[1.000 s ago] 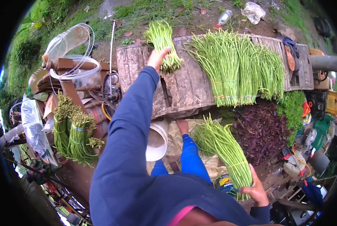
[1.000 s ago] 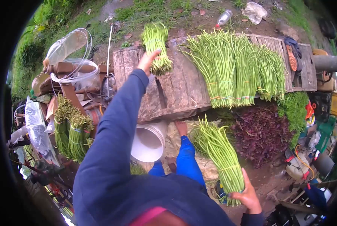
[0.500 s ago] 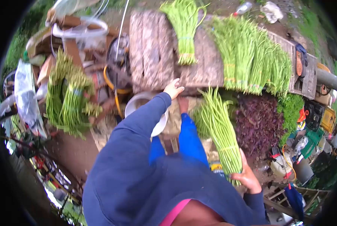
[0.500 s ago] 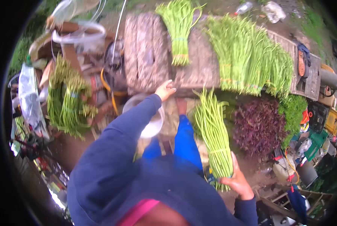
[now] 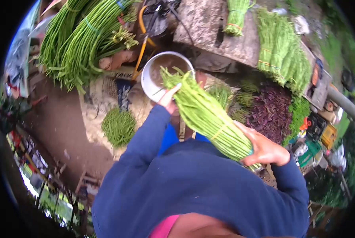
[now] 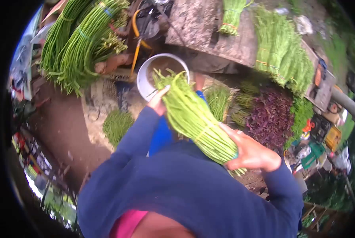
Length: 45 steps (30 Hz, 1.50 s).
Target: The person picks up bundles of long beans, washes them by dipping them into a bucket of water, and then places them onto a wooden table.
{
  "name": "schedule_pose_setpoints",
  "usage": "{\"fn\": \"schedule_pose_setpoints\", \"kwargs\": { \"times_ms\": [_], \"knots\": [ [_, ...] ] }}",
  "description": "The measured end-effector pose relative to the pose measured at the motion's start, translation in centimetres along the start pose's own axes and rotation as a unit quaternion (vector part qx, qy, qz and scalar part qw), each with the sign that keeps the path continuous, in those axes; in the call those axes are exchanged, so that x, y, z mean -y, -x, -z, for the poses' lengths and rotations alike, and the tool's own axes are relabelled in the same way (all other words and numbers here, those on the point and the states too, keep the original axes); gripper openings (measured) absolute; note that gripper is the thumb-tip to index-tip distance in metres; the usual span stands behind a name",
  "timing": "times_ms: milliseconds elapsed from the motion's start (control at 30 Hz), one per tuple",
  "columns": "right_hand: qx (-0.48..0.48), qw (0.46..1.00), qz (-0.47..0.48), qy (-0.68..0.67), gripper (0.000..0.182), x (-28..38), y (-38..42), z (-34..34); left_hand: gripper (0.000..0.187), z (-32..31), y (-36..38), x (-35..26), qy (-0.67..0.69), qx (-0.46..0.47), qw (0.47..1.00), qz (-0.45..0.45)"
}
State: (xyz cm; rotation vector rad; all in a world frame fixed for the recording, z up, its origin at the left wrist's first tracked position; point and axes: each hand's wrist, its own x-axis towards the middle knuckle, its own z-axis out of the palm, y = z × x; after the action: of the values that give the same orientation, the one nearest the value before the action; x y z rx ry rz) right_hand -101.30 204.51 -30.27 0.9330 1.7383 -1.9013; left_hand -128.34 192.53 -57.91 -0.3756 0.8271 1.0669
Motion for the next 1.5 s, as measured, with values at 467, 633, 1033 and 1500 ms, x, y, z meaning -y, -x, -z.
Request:
{"fn": "schedule_pose_setpoints", "kwargs": {
  "times_ms": [467,633,1033,1500],
  "knots": [
    [-0.096,0.816,-0.296,-0.486,0.029,-21.3,-45.5,-3.6,0.062,20.7,3.3,4.0,-0.040,-0.312,0.945,-0.089],
    [-0.437,0.801,-0.222,-0.342,0.050,-34.7,-57.9,-12.0,0.055,26.0,7.9,8.3,-0.020,-0.449,0.889,-0.085],
    [-0.157,0.885,-0.131,-0.419,0.085,-8.6,-26.4,-9.2,0.043,18.4,9.4,7.8,0.014,-0.311,0.946,-0.087],
    [-0.559,0.709,-0.167,-0.396,0.099,-33.6,-61.5,-14.7,0.055,24.1,7.0,11.2,0.023,-0.416,0.906,-0.078]
  ]
}}
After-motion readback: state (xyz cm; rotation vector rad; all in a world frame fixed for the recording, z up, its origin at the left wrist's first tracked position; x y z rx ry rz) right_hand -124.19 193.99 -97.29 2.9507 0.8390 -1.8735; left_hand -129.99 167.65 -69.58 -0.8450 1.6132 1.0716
